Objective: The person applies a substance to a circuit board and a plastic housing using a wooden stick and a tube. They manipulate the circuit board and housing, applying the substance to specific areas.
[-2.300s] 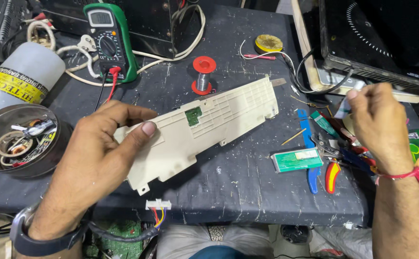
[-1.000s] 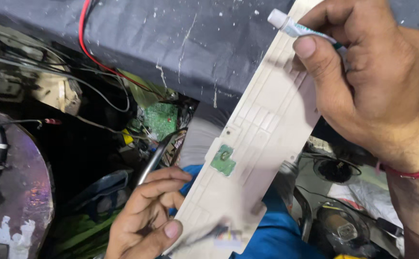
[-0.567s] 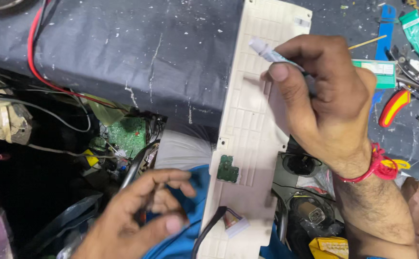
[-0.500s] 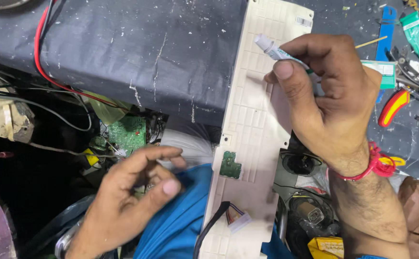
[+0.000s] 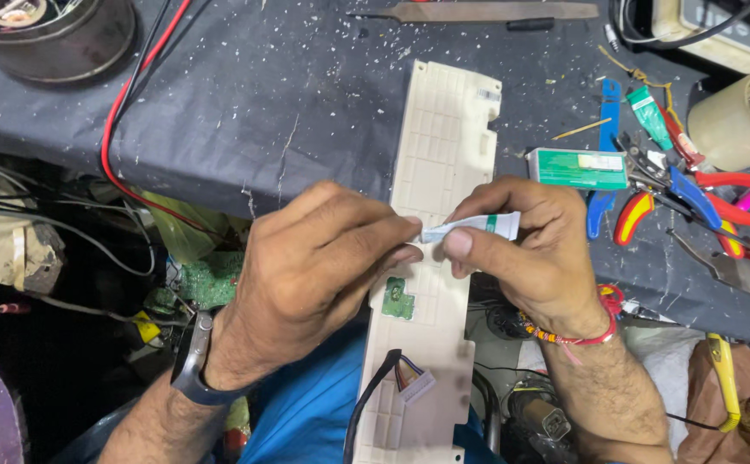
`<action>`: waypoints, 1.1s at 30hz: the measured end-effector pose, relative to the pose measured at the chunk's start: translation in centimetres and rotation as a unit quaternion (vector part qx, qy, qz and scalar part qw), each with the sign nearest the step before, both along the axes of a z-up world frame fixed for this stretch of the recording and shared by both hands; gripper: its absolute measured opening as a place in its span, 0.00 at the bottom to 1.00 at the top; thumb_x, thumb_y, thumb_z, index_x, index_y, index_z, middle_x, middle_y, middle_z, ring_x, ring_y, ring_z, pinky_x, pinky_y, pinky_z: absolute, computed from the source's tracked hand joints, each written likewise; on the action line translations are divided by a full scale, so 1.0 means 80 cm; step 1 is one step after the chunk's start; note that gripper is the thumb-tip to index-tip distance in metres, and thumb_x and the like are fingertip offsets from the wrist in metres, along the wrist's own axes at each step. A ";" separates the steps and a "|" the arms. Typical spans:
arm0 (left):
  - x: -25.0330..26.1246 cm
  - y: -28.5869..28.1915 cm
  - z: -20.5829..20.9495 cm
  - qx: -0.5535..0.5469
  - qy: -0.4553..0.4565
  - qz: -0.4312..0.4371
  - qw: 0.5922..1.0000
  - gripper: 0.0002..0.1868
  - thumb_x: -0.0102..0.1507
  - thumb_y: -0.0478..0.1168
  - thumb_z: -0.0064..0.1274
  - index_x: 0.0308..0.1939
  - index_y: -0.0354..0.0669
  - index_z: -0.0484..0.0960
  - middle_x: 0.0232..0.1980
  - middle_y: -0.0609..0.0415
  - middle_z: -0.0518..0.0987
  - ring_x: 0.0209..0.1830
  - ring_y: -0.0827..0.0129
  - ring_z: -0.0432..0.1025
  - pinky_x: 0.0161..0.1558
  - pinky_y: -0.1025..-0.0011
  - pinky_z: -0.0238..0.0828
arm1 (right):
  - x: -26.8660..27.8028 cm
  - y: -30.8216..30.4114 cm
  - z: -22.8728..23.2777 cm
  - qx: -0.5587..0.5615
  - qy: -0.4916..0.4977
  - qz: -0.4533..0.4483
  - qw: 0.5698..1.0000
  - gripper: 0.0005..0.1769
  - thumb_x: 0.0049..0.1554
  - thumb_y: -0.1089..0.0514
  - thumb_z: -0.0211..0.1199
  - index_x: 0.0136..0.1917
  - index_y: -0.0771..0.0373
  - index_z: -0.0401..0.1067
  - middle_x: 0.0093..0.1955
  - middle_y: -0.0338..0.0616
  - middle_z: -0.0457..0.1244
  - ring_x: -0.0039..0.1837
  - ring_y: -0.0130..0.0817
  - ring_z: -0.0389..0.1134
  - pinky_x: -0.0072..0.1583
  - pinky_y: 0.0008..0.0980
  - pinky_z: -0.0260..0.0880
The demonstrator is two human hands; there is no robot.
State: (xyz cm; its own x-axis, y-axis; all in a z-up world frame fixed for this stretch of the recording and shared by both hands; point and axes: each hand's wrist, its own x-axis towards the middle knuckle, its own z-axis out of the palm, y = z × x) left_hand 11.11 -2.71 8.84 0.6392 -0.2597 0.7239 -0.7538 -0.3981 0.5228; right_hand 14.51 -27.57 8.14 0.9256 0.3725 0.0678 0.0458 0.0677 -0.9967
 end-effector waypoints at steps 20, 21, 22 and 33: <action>-0.006 -0.017 -0.031 0.105 -0.114 0.037 0.987 0.12 0.68 0.39 0.62 0.35 0.35 0.79 0.30 0.52 0.72 0.30 0.64 0.69 0.26 0.67 0.65 | -0.017 -0.007 -0.007 -0.083 -0.108 0.021 0.991 0.10 0.56 0.64 0.74 0.49 0.69 0.76 0.46 0.48 0.70 0.48 0.29 0.72 0.50 0.28 0.72; -0.006 -0.019 -0.030 0.073 -0.071 0.007 0.995 0.13 0.69 0.38 0.61 0.33 0.36 0.78 0.29 0.52 0.71 0.29 0.63 0.69 0.25 0.65 0.64 | -0.017 -0.008 -0.006 -0.089 -0.139 0.026 0.986 0.10 0.56 0.64 0.74 0.49 0.68 0.76 0.46 0.47 0.70 0.48 0.29 0.71 0.50 0.28 0.72; -0.006 -0.020 -0.029 0.042 -0.028 -0.023 0.998 0.14 0.70 0.37 0.60 0.31 0.37 0.77 0.28 0.52 0.71 0.28 0.63 0.68 0.25 0.64 0.63 | -0.018 -0.009 -0.006 -0.096 -0.170 0.030 0.980 0.10 0.56 0.64 0.75 0.49 0.67 0.77 0.46 0.47 0.70 0.48 0.28 0.71 0.51 0.28 0.72; -0.008 -0.009 -0.016 -0.072 0.008 -0.049 0.996 0.11 0.66 0.33 0.62 0.49 0.32 0.78 0.45 0.46 0.81 0.44 0.57 0.79 0.42 0.66 0.76 | -0.016 -0.002 -0.009 0.007 -0.095 0.010 0.995 0.09 0.57 0.67 0.75 0.48 0.69 0.76 0.47 0.48 0.67 0.48 0.31 0.69 0.52 0.28 0.70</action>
State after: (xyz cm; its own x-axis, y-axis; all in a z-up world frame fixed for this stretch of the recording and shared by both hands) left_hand 10.47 -3.41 7.56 0.6284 -0.2159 0.7473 -0.7758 -0.2442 0.5818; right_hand 13.19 -27.77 7.44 0.8874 0.3893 0.2468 0.2322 0.0849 -0.9689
